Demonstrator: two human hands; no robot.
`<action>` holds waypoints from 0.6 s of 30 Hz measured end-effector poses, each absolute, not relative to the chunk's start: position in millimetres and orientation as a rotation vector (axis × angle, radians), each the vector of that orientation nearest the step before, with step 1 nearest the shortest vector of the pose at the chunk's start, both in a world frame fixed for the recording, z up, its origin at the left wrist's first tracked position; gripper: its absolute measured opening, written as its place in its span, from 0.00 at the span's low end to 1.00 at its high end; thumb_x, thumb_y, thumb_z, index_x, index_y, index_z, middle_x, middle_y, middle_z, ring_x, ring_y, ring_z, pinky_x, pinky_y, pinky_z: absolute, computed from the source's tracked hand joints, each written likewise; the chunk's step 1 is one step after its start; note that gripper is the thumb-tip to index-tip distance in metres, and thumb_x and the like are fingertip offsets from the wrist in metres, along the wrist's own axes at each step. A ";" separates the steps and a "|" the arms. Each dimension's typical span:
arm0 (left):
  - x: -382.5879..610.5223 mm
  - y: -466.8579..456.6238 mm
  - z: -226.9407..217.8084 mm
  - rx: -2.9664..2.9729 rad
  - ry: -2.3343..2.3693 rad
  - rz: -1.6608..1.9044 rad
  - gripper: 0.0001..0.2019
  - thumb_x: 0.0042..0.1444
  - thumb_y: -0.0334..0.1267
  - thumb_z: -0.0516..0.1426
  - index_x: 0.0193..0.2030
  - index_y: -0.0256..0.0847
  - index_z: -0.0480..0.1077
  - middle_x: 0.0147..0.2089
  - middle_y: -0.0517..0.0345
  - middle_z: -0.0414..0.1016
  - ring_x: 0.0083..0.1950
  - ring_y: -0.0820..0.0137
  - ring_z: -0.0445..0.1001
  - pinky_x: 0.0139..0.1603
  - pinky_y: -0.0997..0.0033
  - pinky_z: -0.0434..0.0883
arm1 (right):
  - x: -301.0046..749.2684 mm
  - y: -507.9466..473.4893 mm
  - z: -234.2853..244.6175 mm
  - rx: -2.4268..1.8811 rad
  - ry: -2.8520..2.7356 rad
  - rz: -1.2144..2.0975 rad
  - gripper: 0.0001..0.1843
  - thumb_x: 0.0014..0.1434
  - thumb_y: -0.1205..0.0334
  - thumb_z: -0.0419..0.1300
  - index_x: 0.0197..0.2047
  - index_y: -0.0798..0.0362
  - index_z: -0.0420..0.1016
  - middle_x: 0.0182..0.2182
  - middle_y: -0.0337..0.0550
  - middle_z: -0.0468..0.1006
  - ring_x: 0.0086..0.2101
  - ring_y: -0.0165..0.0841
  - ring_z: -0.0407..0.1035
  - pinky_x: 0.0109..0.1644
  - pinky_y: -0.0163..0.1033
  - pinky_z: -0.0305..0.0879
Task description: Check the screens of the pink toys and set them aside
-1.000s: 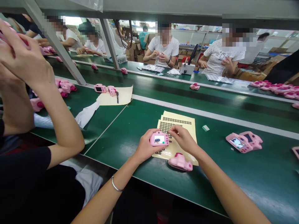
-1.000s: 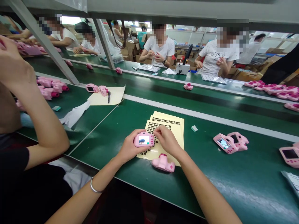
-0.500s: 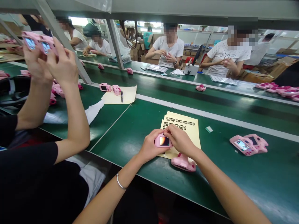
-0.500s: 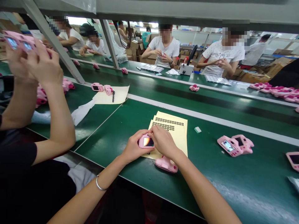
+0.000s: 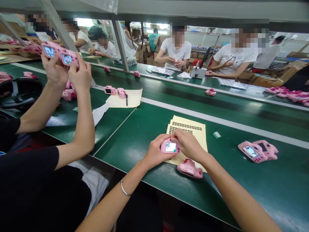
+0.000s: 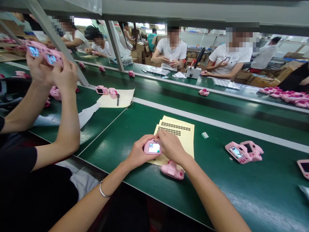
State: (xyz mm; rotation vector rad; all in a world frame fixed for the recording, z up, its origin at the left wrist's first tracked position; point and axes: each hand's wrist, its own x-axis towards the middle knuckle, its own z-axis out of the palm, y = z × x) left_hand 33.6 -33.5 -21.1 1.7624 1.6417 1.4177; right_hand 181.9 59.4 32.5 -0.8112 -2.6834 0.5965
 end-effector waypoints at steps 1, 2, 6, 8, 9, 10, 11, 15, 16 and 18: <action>33.4 -33.6 -21.3 1.770 1.635 1.416 0.29 0.42 0.41 0.69 0.53 0.42 0.70 0.54 0.56 0.73 0.53 0.71 0.72 0.54 0.72 0.71 | 181.6 58.8 32.7 -0.826 -2.696 0.576 0.09 0.68 0.61 0.48 0.36 0.54 0.64 0.36 0.41 0.70 0.34 0.30 0.62 0.37 0.35 0.51; 33.2 -33.6 -21.7 1.779 1.628 1.415 0.30 0.42 0.41 0.69 0.54 0.43 0.69 0.54 0.56 0.72 0.53 0.71 0.72 0.54 0.72 0.71 | 181.3 58.2 32.8 -0.833 -2.707 0.555 0.10 0.68 0.62 0.48 0.36 0.54 0.64 0.36 0.41 0.70 0.34 0.30 0.62 0.36 0.35 0.51; 32.3 -34.0 -23.8 1.806 1.628 1.405 0.29 0.43 0.42 0.69 0.53 0.42 0.70 0.54 0.56 0.72 0.54 0.71 0.72 0.56 0.71 0.71 | 180.2 57.9 29.7 -0.795 -2.737 0.404 0.10 0.68 0.62 0.48 0.37 0.55 0.66 0.35 0.42 0.71 0.34 0.31 0.62 0.34 0.35 0.49; 32.4 -34.2 -24.9 1.816 1.631 1.407 0.28 0.43 0.42 0.69 0.53 0.42 0.70 0.55 0.55 0.72 0.54 0.71 0.72 0.56 0.70 0.71 | 179.6 57.9 24.5 -0.752 -2.729 0.282 0.10 0.67 0.62 0.49 0.36 0.55 0.67 0.34 0.41 0.72 0.32 0.30 0.62 0.33 0.36 0.47; 32.6 -34.2 -25.4 1.819 1.631 1.414 0.28 0.43 0.42 0.69 0.53 0.42 0.70 0.55 0.55 0.72 0.54 0.71 0.72 0.57 0.70 0.72 | 179.4 57.7 21.0 -0.728 -2.711 0.212 0.09 0.67 0.63 0.50 0.36 0.55 0.68 0.34 0.41 0.72 0.31 0.30 0.62 0.33 0.36 0.47; 32.8 -34.2 -25.8 1.823 1.629 1.426 0.28 0.43 0.41 0.69 0.53 0.42 0.70 0.54 0.55 0.72 0.54 0.71 0.72 0.57 0.70 0.72 | 179.4 57.2 17.2 -0.703 -2.678 0.142 0.09 0.66 0.63 0.51 0.35 0.55 0.69 0.33 0.41 0.72 0.30 0.30 0.61 0.32 0.36 0.46; 33.1 -34.1 -26.2 1.828 1.625 1.442 0.28 0.43 0.41 0.69 0.53 0.42 0.70 0.54 0.55 0.72 0.54 0.71 0.72 0.57 0.69 0.72 | 179.7 56.4 13.2 -0.679 -2.628 0.080 0.10 0.66 0.63 0.52 0.35 0.55 0.70 0.33 0.41 0.73 0.29 0.29 0.61 0.32 0.36 0.46; 32.8 -33.6 -25.6 1.813 1.603 1.523 0.28 0.43 0.41 0.69 0.52 0.42 0.71 0.53 0.54 0.73 0.54 0.70 0.72 0.58 0.67 0.72 | 185.9 50.6 4.4 -0.547 -2.416 -0.053 0.13 0.67 0.63 0.51 0.36 0.54 0.75 0.33 0.41 0.75 0.30 0.28 0.64 0.32 0.35 0.51; 32.4 -33.8 -24.6 1.789 1.610 1.542 0.28 0.42 0.40 0.69 0.52 0.41 0.71 0.53 0.53 0.73 0.54 0.69 0.73 0.58 0.67 0.72 | 188.7 48.9 5.6 -0.500 -2.418 -0.056 0.13 0.68 0.63 0.51 0.39 0.53 0.76 0.35 0.42 0.76 0.32 0.28 0.65 0.34 0.35 0.53; 31.9 -34.9 -20.9 1.723 1.622 1.574 0.28 0.42 0.40 0.69 0.52 0.41 0.71 0.53 0.52 0.73 0.54 0.69 0.73 0.58 0.66 0.72 | 195.3 45.7 12.0 -0.454 -2.476 0.023 0.14 0.68 0.59 0.50 0.44 0.49 0.78 0.43 0.44 0.76 0.38 0.31 0.67 0.39 0.36 0.59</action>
